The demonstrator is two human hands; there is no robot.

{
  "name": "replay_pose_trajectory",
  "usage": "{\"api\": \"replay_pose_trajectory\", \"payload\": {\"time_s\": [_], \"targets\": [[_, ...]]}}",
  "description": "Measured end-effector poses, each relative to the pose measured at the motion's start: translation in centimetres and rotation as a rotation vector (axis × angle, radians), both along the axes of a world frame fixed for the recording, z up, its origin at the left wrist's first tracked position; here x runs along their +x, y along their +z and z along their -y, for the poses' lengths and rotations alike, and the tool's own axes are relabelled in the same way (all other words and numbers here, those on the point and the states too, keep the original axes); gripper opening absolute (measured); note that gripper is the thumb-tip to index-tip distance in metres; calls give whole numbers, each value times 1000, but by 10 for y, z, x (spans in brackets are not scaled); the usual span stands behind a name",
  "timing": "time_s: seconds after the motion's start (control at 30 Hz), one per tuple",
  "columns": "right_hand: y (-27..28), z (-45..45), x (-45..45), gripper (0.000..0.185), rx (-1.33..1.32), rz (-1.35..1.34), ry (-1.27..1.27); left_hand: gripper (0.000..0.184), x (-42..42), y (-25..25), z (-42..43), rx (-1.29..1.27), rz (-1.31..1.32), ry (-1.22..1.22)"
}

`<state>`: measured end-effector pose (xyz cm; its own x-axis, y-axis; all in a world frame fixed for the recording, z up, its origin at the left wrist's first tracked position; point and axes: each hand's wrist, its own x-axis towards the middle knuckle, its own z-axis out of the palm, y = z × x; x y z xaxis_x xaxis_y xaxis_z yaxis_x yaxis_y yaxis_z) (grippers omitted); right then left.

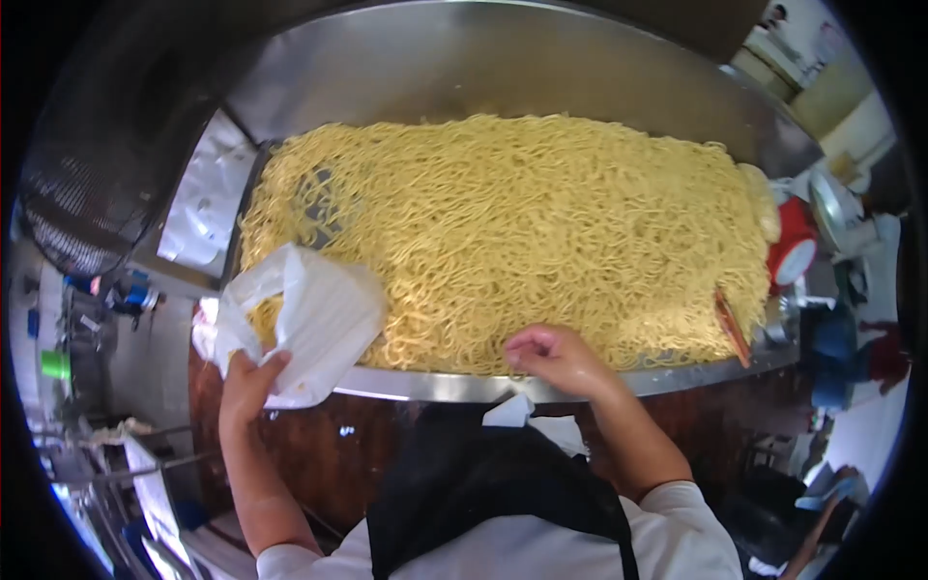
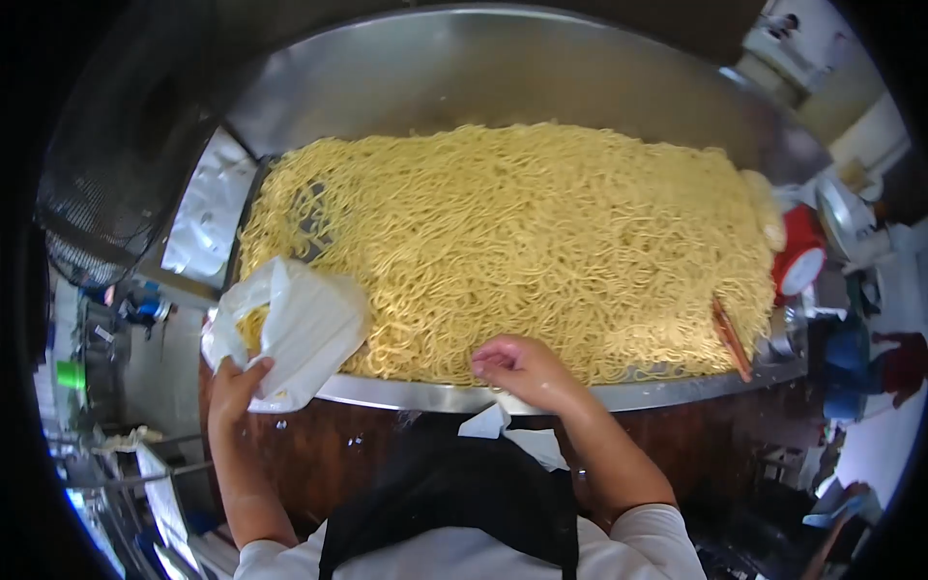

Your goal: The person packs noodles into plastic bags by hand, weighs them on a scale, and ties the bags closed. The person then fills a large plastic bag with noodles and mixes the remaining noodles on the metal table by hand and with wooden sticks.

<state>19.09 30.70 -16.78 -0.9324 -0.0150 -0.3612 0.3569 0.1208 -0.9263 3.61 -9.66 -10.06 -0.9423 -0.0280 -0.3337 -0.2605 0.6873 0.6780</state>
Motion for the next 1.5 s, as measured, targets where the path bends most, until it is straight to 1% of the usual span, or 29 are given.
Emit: {"api": "replay_pose_trajectory", "payload": {"time_s": [0.07,0.1,0.17,0.2,0.27,0.3,0.4,0.43,0.47,0.53,0.57,0.63,0.67,0.73,0.8,0.87,0.9,0.93,1.0,1.03,1.07,1.13,1.2,1.27,1.3,1.33,1.37,1.43,1.5], "targets": [[-10,7,2,28,27,-32,-1,46,-7,0,0,544,13,25],[-9,10,0,29,18,-61,37,46,-10,-7,-3,571,19,7],[4,16,-5,27,120,-38,80,51,-18,-18,-1,1028,-133,120],[16,21,-10,26,197,-16,145,51,-22,-25,2,1041,-135,121],[38,25,-18,29,243,-28,192,57,-26,-41,8,1301,-113,130],[45,26,-20,29,257,-75,213,58,-27,-45,9,1371,-102,206],[42,22,-20,28,246,-213,276,59,-29,-47,14,1412,-78,227],[39,17,-16,30,235,-201,236,55,-28,-44,13,1396,-74,257],[36,11,-12,32,225,-191,198,47,-35,-59,27,1454,-64,180],[33,-9,1,32,211,-176,219,39,-20,-23,-7,1464,-176,308],[30,-22,12,31,222,-130,210,39,-19,-27,-1,1459,-214,320],[18,-49,32,30,132,-77,171,33,-12,-47,10,1510,-65,-33],[18,-65,42,29,115,-46,164,33,1,-43,-4,1510,-96,-12],[12,-100,65,27,92,-62,181,28,27,-29,-39,168,-176,201],[4,-136,85,25,42,-90,157,27,36,-52,-39,49,-261,204],[-6,-170,109,21,-100,44,39,26,34,-44,-45,40,-203,307],[-8,-183,118,19,-101,46,-12,25,35,-34,-61,-11,-261,425],[-9,-194,126,19,-104,44,-5,25,32,-29,-68,-15,-264,432],[-12,-214,138,18,-252,100,-217,24,20,-25,-76,358,-234,446],[-10,-223,139,18,-274,95,-231,22,9,-25,-83,492,-232,499],[-15,-233,133,18,-287,78,-240,22,1,-19,-80,487,-248,482],[-30,-238,140,18,-273,27,-286,21,-29,-4,-85,839,-382,492],[-13,-229,140,20,-203,-5,-376,17,-33,59,-127,792,-400,703],[6,-226,131,18,-209,-12,-285,17,-28,75,-112,836,-291,392],[6,-226,130,25,-268,-12,-253,17,-23,87,-126,850,-289,383],[2,-224,125,25,-262,-19,-254,18,-15,97,-141,824,-327,306],[-2,-224,121,26,-188,-17,-184,20,-8,109,-152,796,-358,229],[-10,-224,115,27,-126,-6,-88,22,4,137,-166,886,-366,51],[-12,-217,107,29,-207,-12,-39,36,11,160,-186,1067,-441,-62]]}}
